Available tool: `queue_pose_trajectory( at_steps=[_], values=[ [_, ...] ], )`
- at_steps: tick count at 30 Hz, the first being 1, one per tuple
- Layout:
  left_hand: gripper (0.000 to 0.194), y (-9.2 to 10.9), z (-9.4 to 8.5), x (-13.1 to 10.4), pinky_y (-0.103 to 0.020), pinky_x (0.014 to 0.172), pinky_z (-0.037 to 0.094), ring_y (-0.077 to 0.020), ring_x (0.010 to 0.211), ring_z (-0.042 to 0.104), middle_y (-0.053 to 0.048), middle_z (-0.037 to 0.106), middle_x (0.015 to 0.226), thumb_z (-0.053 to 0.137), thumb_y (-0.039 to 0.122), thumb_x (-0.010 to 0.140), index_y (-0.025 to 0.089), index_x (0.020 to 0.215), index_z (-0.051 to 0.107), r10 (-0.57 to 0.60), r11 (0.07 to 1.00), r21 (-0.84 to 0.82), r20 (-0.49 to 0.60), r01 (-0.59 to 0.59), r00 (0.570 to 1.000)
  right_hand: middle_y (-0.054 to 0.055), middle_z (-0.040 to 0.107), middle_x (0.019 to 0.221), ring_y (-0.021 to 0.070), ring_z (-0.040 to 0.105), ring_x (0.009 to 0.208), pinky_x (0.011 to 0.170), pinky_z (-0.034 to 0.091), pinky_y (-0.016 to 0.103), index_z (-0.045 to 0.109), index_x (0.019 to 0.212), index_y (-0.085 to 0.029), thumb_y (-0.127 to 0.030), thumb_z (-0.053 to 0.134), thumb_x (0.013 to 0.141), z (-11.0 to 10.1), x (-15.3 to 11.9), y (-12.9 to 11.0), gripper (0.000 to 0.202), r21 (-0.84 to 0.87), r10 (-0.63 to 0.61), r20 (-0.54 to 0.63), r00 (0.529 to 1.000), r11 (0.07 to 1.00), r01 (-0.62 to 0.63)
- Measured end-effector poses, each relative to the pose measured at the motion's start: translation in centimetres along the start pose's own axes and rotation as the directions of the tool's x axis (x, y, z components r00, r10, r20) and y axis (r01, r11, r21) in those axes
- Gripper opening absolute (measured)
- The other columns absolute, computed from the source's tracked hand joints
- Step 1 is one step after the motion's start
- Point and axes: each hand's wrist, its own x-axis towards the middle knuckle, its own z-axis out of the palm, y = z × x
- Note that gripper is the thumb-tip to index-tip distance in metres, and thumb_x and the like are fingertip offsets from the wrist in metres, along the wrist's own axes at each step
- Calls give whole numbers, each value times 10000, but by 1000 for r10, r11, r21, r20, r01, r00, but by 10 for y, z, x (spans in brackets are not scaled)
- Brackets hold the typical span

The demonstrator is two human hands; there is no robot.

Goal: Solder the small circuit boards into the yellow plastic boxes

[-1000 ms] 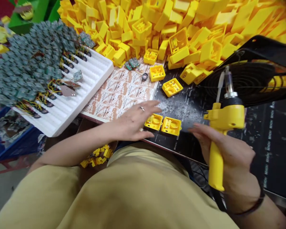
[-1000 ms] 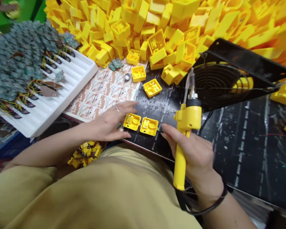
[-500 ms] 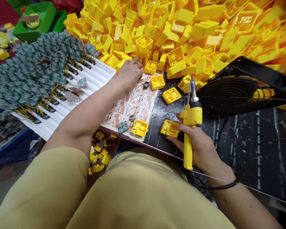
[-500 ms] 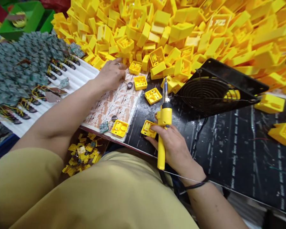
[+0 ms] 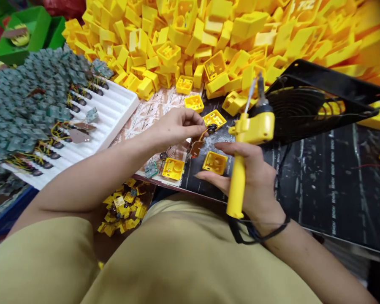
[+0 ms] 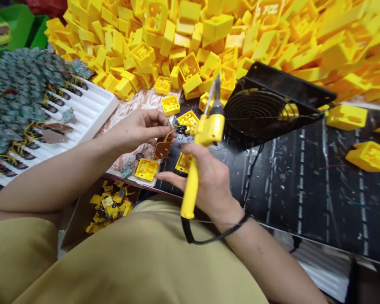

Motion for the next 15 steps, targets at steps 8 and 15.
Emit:
queue_pose_trajectory(
  at_steps=[8,15],
  values=[
    [93,6,-7,-9,-192,535,420,-59,521,535,33,582,594,619,91,779,133,705,580,-13,956,-293,-24,6,1000,-12,686,946,136,717,736,626,577,199,485,1059,-249,-171,654,842,18,-7,4,286,147,129,-35,991,982,-123],
    [86,0,-41,-16,-221,616,430,-111,626,604,26,591,591,666,206,753,144,694,666,16,998,58,39,-19,999,-13,676,920,172,715,745,664,609,282,509,1006,-255,-218,667,809,10,-3,2,255,173,240,-16,971,957,-234]
  ],
)
